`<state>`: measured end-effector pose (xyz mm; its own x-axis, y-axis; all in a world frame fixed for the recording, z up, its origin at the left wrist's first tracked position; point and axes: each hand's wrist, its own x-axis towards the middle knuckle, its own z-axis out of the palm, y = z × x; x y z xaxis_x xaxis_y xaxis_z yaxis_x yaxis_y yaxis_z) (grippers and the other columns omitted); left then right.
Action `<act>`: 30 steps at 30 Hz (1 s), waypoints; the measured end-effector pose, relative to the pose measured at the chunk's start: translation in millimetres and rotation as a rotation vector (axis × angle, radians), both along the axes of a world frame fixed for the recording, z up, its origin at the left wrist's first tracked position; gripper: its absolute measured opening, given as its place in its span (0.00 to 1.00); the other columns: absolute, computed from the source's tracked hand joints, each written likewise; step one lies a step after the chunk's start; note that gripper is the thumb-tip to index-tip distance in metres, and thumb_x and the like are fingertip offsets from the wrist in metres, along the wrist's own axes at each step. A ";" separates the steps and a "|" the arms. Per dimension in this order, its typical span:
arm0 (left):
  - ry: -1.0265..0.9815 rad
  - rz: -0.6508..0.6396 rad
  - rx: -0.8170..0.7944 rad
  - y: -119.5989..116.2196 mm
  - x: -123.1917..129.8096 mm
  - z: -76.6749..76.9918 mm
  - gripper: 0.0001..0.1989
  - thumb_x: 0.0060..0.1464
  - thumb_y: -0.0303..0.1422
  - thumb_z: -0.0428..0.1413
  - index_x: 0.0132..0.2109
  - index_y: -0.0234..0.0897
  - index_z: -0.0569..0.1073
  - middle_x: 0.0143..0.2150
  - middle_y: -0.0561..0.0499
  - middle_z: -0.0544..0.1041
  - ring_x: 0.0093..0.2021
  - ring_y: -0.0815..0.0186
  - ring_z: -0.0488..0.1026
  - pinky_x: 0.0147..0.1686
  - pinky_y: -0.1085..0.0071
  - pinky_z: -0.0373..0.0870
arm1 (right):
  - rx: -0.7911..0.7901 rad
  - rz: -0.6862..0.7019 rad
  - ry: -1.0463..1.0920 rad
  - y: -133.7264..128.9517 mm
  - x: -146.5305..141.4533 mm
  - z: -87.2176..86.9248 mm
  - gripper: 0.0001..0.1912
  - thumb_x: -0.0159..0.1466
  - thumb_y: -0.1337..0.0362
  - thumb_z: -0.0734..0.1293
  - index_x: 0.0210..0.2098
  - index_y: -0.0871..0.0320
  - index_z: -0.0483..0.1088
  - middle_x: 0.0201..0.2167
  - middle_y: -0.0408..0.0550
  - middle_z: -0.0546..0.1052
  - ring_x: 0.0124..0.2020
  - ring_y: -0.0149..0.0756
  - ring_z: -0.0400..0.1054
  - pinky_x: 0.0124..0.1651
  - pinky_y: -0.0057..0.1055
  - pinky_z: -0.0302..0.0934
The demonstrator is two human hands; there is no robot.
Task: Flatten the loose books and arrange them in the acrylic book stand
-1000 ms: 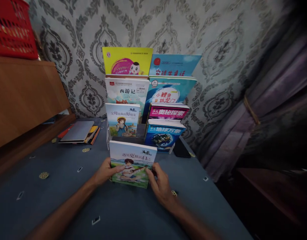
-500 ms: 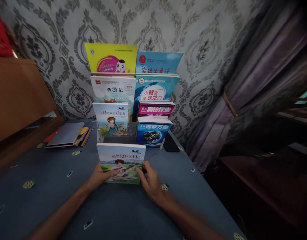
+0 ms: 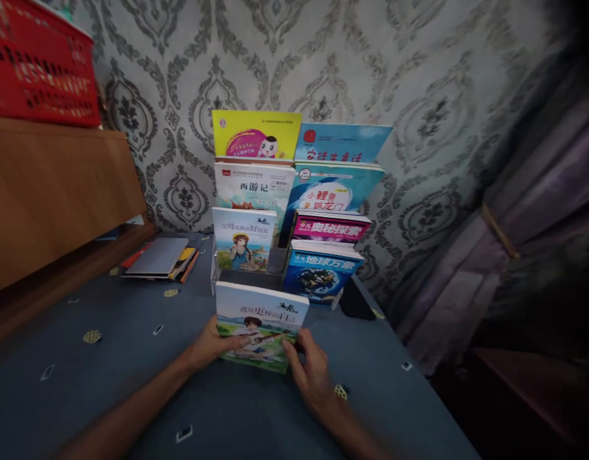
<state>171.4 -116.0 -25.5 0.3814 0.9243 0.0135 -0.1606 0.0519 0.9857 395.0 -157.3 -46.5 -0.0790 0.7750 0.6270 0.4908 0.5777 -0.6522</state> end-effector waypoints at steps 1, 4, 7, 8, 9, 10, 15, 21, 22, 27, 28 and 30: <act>-0.003 -0.011 0.000 -0.3 -0.1 0.8 0.31 0.38 0.44 0.72 0.48 0.32 0.80 0.49 0.42 0.82 0.51 0.49 0.78 0.56 0.54 0.73 | -0.002 0.001 -0.003 -0.3 0.2 0.6 0.07 0.72 0.61 0.59 0.42 0.54 0.68 0.31 0.44 0.78 0.29 0.34 0.74 0.32 0.25 0.67; -0.023 -0.042 -0.007 -1.0 -0.6 3.1 0.29 0.40 0.42 0.72 0.49 0.33 0.79 0.49 0.42 0.82 0.51 0.51 0.79 0.55 0.55 0.74 | 0.017 0.000 -0.009 -0.8 -0.5 2.1 0.06 0.72 0.62 0.59 0.41 0.54 0.67 0.30 0.44 0.78 0.28 0.33 0.73 0.32 0.25 0.67; -0.013 -0.015 0.009 -0.9 -0.7 3.9 0.29 0.39 0.43 0.72 0.47 0.32 0.80 0.46 0.42 0.83 0.48 0.52 0.80 0.53 0.56 0.75 | 0.049 -0.016 -0.021 0.0 -2.0 1.7 0.06 0.71 0.62 0.60 0.38 0.53 0.66 0.27 0.42 0.76 0.26 0.33 0.72 0.30 0.25 0.66; 0.004 0.002 0.017 -0.8 -0.5 4.3 0.29 0.38 0.43 0.72 0.46 0.31 0.80 0.46 0.42 0.83 0.48 0.52 0.80 0.53 0.57 0.75 | 0.058 -0.021 -0.021 0.5 -2.5 1.6 0.06 0.71 0.63 0.60 0.38 0.53 0.66 0.27 0.42 0.76 0.26 0.33 0.72 0.29 0.25 0.66; 0.020 0.019 0.023 -0.7 0.0 5.0 0.29 0.37 0.43 0.72 0.46 0.31 0.80 0.45 0.42 0.83 0.47 0.52 0.80 0.52 0.57 0.76 | 0.067 -0.025 -0.019 1.1 -3.0 2.1 0.06 0.71 0.63 0.60 0.37 0.54 0.66 0.27 0.42 0.76 0.26 0.33 0.73 0.29 0.25 0.66; 0.035 0.035 0.027 -0.4 0.5 6.0 0.29 0.37 0.44 0.72 0.46 0.31 0.80 0.45 0.42 0.83 0.47 0.52 0.80 0.52 0.57 0.76 | 0.078 -0.029 -0.021 1.9 -3.5 3.2 0.06 0.71 0.63 0.60 0.37 0.54 0.65 0.28 0.43 0.76 0.27 0.33 0.73 0.30 0.25 0.66; 0.074 0.151 0.101 8.0 0.9 15.2 0.29 0.37 0.45 0.72 0.44 0.32 0.80 0.46 0.42 0.83 0.47 0.52 0.80 0.52 0.57 0.76 | 0.154 -0.045 -0.077 8.8 -7.6 17.8 0.07 0.71 0.64 0.59 0.35 0.53 0.64 0.25 0.41 0.73 0.24 0.32 0.69 0.27 0.25 0.62; 0.160 0.130 0.210 30.9 -12.7 19.3 0.29 0.39 0.46 0.70 0.46 0.31 0.79 0.47 0.40 0.83 0.48 0.50 0.79 0.53 0.55 0.75 | 0.189 -0.057 -0.097 27.0 -15.0 20.4 0.08 0.71 0.63 0.58 0.35 0.53 0.63 0.25 0.42 0.72 0.23 0.32 0.66 0.27 0.25 0.58; 0.184 0.108 0.228 34.6 -16.6 20.3 0.29 0.41 0.46 0.70 0.46 0.31 0.78 0.48 0.40 0.82 0.49 0.50 0.79 0.53 0.55 0.74 | 0.175 -0.050 -0.104 29.7 -15.8 18.6 0.08 0.71 0.63 0.58 0.35 0.53 0.63 0.25 0.42 0.72 0.23 0.32 0.66 0.27 0.25 0.58; 0.387 -0.069 0.345 52.3 -41.4 45.3 0.29 0.49 0.45 0.66 0.54 0.33 0.76 0.55 0.41 0.79 0.55 0.51 0.76 0.55 0.58 0.72 | 0.059 -0.028 -0.095 36.7 -15.9 20.6 0.09 0.70 0.60 0.59 0.34 0.53 0.63 0.26 0.42 0.72 0.25 0.33 0.66 0.29 0.26 0.59; 0.446 -0.135 0.360 55.9 -46.3 54.1 0.29 0.50 0.45 0.65 0.56 0.34 0.75 0.56 0.42 0.79 0.54 0.52 0.76 0.54 0.60 0.73 | 0.030 -0.012 -0.081 37.5 -15.3 24.6 0.09 0.70 0.59 0.59 0.34 0.53 0.63 0.26 0.42 0.72 0.25 0.33 0.66 0.29 0.26 0.59; 0.572 -0.283 0.379 62.5 -54.3 71.9 0.28 0.50 0.44 0.64 0.56 0.35 0.76 0.53 0.43 0.80 0.48 0.55 0.78 0.43 0.66 0.77 | -0.033 0.031 -0.051 39.5 -13.9 35.2 0.11 0.71 0.57 0.58 0.35 0.54 0.63 0.26 0.42 0.72 0.25 0.32 0.66 0.29 0.26 0.59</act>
